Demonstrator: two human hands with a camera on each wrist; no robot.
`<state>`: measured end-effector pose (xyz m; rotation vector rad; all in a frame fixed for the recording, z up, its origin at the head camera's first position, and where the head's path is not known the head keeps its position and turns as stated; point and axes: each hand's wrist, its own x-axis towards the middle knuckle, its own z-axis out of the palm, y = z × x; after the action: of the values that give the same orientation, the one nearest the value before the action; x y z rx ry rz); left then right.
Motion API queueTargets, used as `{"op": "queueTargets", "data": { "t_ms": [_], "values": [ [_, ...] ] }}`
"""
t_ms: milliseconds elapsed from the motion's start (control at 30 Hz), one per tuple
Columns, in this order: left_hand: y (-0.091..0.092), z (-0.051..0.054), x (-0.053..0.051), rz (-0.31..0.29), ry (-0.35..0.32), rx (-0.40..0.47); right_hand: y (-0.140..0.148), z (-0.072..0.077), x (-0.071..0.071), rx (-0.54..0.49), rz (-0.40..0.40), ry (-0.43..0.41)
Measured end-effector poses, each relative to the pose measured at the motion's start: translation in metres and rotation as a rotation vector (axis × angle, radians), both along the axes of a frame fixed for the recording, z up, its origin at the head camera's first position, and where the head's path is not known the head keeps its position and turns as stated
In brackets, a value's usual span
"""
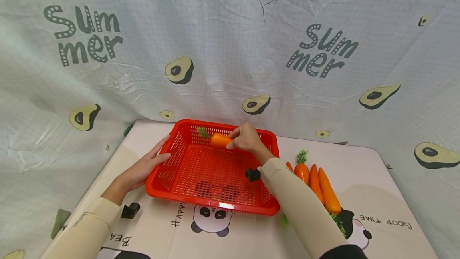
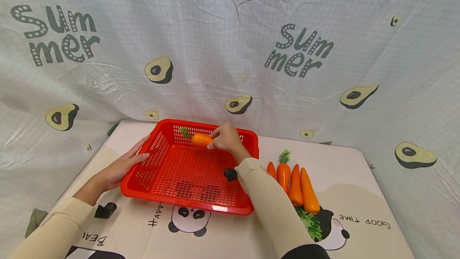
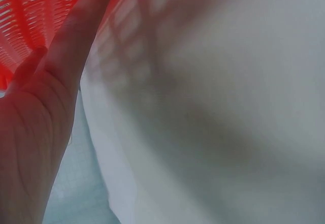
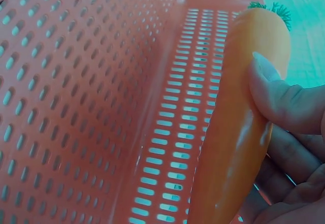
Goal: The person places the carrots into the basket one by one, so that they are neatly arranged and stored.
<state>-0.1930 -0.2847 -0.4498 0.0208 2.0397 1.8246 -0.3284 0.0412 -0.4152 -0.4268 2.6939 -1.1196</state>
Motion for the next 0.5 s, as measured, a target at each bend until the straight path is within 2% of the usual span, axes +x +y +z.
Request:
{"op": "queueTargets", "data": {
  "t_ms": [333, 500],
  "values": [
    [0.0012, 0.0006, 0.0000, 0.006, 0.001, -0.011, -0.0054, -0.0043, -0.0006, 0.056, 0.003, -0.009],
    [0.0007, 0.0011, 0.0003, 0.008, 0.000, -0.017, -0.0055, -0.0077, -0.0009, 0.066, 0.032, -0.010]
  ]
}}
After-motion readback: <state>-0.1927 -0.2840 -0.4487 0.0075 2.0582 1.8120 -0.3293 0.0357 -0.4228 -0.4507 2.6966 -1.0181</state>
